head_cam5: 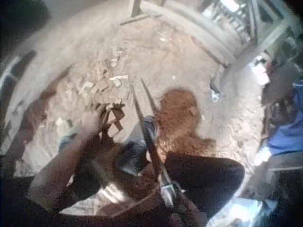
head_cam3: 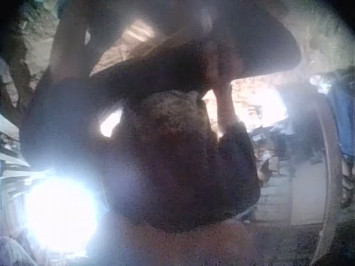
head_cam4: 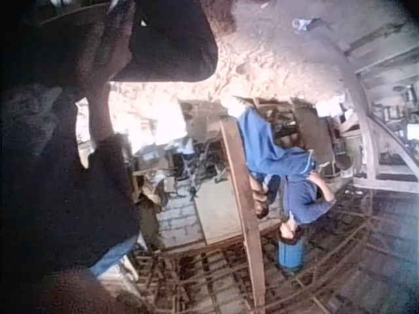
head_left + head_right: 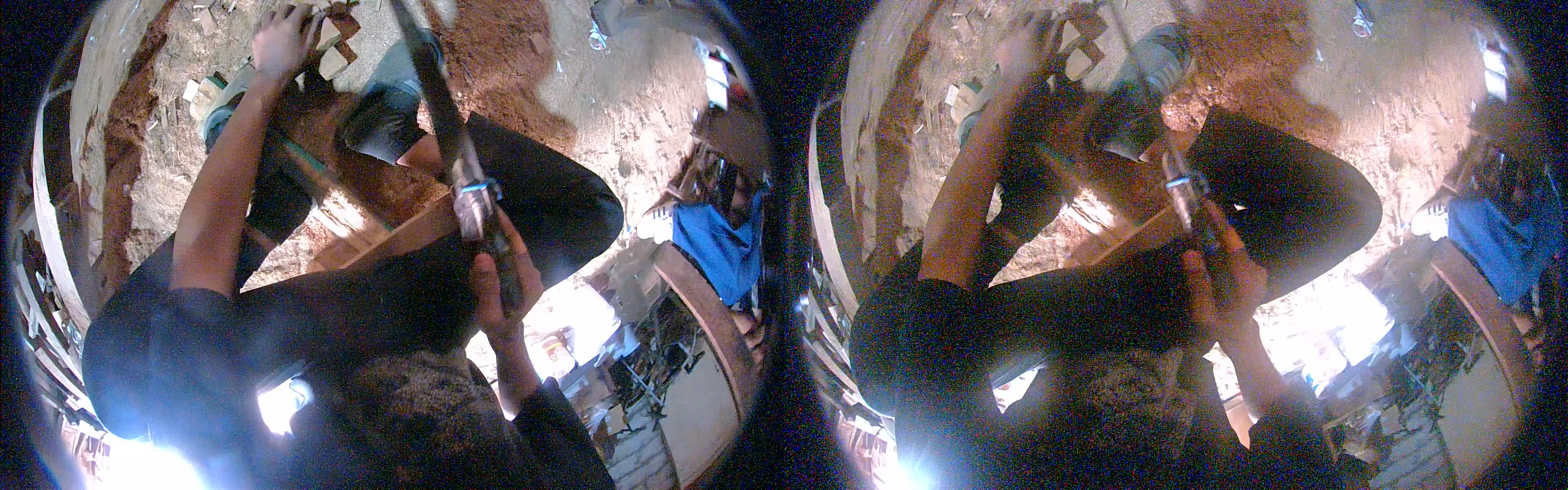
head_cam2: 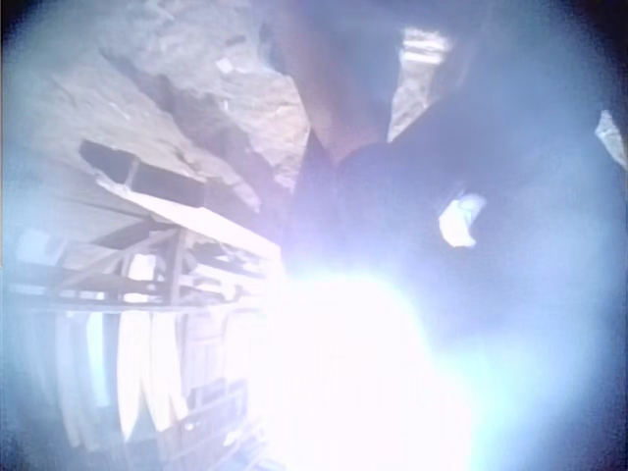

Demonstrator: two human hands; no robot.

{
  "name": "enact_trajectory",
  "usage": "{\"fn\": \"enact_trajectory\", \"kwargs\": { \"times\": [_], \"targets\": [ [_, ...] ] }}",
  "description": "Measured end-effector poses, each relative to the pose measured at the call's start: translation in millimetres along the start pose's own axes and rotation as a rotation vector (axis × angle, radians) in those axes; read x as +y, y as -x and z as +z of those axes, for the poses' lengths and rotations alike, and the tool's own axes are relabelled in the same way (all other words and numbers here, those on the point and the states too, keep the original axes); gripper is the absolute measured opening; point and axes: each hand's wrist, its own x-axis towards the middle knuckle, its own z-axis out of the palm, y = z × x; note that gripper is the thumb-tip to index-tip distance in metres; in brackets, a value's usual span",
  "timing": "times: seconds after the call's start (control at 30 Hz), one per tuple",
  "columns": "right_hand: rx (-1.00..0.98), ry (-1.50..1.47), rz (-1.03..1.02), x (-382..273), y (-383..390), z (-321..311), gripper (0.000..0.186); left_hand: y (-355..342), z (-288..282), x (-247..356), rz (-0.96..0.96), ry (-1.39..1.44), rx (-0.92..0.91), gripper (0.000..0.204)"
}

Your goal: The person sits on the floor and uses a hand saw to cut a small piece of wood held between their legs. They repeatedly saw through the wood, producing sawdust, and continue cutting until the piece is separated.

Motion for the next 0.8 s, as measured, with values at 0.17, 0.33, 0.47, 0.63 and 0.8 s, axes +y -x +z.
{"fn": "enact_trajectory", "kwargs": {
  "times": [0.17,0.33,0.47,0.63,0.8],
  "targets": [
    [0.056,-0.156,0.202,-5,-25,8,0.05,17,5,10,0.18,-0.021,0.29,0.035],
    [0.042,-0.274,0.223,9,-53,32,0.043,11,18,7,0.03,0.261,0.3,0.037],
    [-0.005,-0.431,0.111,12,-81,60,0.042,-6,40,-34,-0.176,0.059,0.033,0.049],
    [-0.05,-0.418,0.039,24,-115,93,0.045,-23,35,-12,-0.292,0.018,-0.305,0.053],
    [-0.072,-0.259,-0.057,34,-140,115,0.051,-13,30,6,-0.154,-0.103,-0.139,0.044]
  ]
}}
